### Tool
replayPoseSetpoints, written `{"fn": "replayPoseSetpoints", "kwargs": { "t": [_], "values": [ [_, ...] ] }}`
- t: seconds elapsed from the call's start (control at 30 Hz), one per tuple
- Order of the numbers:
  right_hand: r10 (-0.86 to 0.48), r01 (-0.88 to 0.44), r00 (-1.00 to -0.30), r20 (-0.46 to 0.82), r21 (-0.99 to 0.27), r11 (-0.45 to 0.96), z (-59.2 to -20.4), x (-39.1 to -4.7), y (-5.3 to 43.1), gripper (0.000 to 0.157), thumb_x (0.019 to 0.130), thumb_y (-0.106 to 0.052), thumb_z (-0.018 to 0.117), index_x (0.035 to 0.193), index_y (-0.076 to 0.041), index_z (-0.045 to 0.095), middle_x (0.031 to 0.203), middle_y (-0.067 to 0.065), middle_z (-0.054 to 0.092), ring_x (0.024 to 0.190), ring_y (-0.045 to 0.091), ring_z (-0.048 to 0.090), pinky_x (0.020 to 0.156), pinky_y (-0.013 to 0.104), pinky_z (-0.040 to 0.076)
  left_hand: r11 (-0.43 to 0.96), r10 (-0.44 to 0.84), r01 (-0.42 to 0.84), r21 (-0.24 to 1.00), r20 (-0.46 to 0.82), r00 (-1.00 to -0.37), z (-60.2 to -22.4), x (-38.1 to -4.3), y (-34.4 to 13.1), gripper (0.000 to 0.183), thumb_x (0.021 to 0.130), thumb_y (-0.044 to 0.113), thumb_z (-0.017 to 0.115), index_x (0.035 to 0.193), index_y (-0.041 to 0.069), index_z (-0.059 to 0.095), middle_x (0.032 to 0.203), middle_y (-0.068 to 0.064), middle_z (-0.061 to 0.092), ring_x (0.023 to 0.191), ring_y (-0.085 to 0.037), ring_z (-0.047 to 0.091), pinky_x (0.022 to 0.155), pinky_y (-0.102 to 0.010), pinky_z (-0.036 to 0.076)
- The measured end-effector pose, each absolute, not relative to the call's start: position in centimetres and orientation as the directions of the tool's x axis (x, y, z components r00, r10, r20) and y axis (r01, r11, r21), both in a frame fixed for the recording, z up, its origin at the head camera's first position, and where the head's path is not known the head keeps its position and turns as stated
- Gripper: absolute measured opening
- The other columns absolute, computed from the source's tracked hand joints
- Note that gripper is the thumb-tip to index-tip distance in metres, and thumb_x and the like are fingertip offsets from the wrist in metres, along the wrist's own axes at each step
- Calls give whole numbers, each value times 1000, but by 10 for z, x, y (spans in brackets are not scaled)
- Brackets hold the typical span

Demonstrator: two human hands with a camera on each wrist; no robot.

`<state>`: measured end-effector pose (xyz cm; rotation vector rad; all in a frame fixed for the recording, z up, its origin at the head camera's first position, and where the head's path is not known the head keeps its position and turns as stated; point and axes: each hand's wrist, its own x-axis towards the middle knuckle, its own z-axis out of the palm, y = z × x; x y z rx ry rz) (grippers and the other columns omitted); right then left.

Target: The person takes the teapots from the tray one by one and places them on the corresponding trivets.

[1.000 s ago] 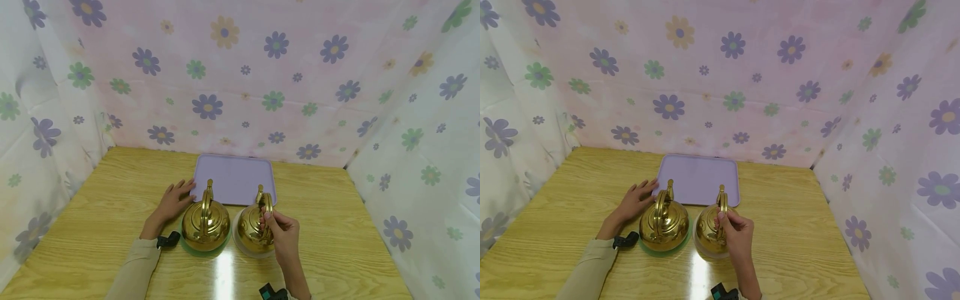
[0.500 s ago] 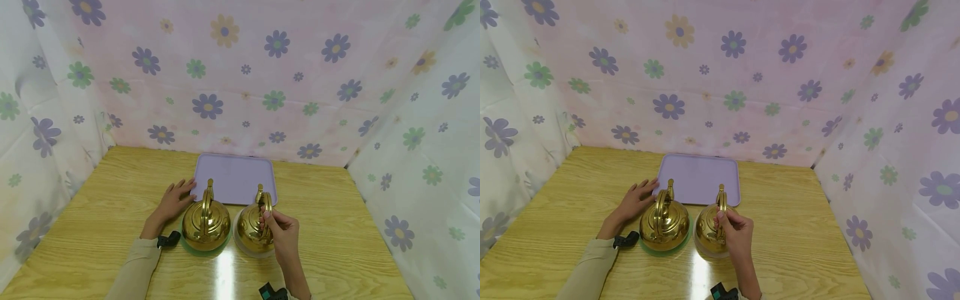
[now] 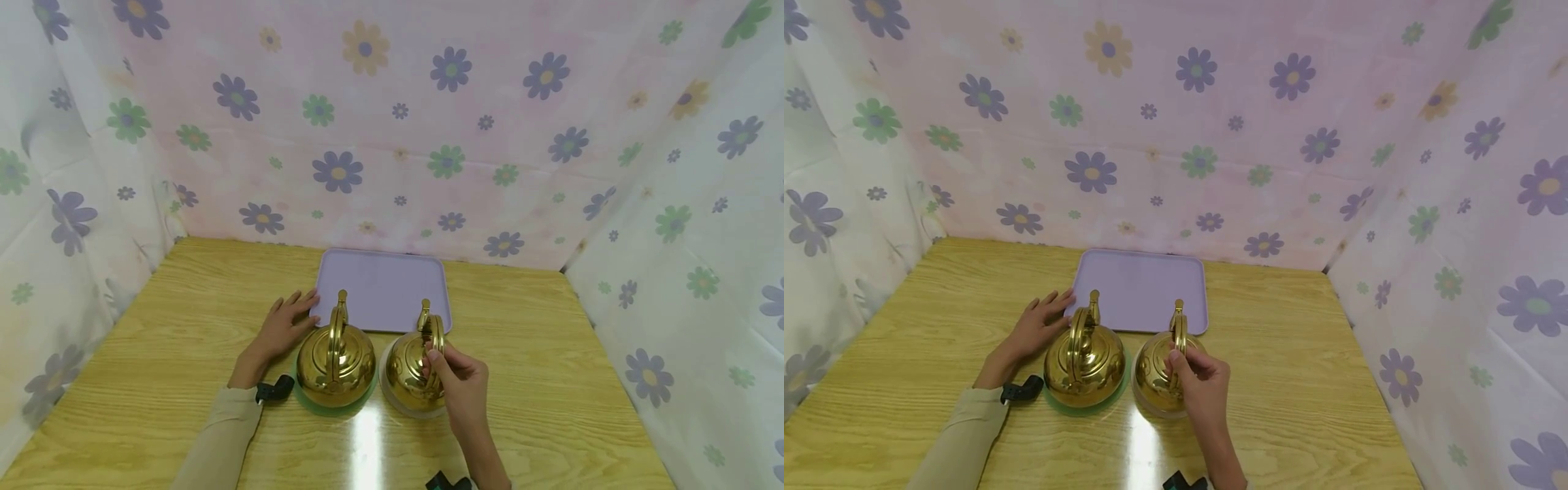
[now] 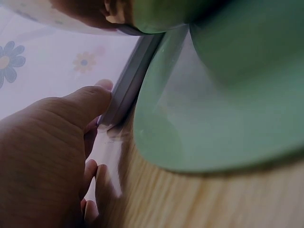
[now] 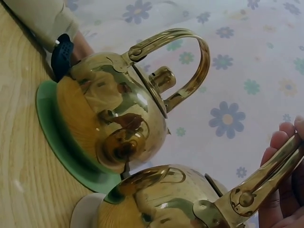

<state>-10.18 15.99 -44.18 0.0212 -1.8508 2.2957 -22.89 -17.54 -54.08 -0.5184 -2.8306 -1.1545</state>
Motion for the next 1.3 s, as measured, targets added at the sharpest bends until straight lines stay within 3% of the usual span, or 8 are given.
{"fn": "replayPoseSetpoints", "kwargs": {
  "t": [0.37,0.57,0.8,0.93,1.17,1.3],
  "values": [
    [117,-147,-985,126,-970,-195,-446,-99,164,24,94,3,68,106,24,67,80,3,76,67,10,69,69,23,60,665,288,314,677,156,-945,-541,-228,-176,55,103,26,61,151,2,47,161,-14,38,152,-46,22,123,-63,3],
    [99,-167,-984,148,-963,-213,-449,-101,166,12,94,5,66,97,3,78,78,0,75,67,9,69,70,23,60,662,287,319,678,164,-944,-541,-229,-177,55,103,27,61,150,1,47,160,-15,39,152,-46,22,123,-64,3],
    [131,-157,-983,128,-959,-238,-454,-101,165,20,96,4,65,104,22,68,76,0,75,67,8,69,68,22,60,655,286,318,685,165,-944,-543,-228,-176,55,102,26,62,150,1,48,160,-15,39,152,-47,22,123,-64,2],
    [166,-162,-979,121,-951,-262,-456,-98,165,14,98,3,63,100,8,76,77,1,75,67,8,69,67,22,60,654,284,314,688,162,-945,-547,-226,-173,56,101,25,63,149,0,48,160,-14,39,151,-47,23,123,-63,1],
    [189,-211,-968,165,-943,-257,-454,-94,167,17,99,4,60,100,4,78,81,4,77,67,8,71,66,22,61,655,281,324,682,178,-943,-548,-225,-169,55,102,26,63,149,1,50,160,-14,40,151,-46,24,123,-63,2],
    [195,-231,-962,189,-947,-222,-454,-93,168,25,99,6,59,97,-9,80,82,0,78,70,7,72,67,20,60,656,283,328,680,182,-942,-548,-225,-169,54,102,27,62,148,1,50,160,-14,40,151,-47,24,123,-64,3]
  ]
}}
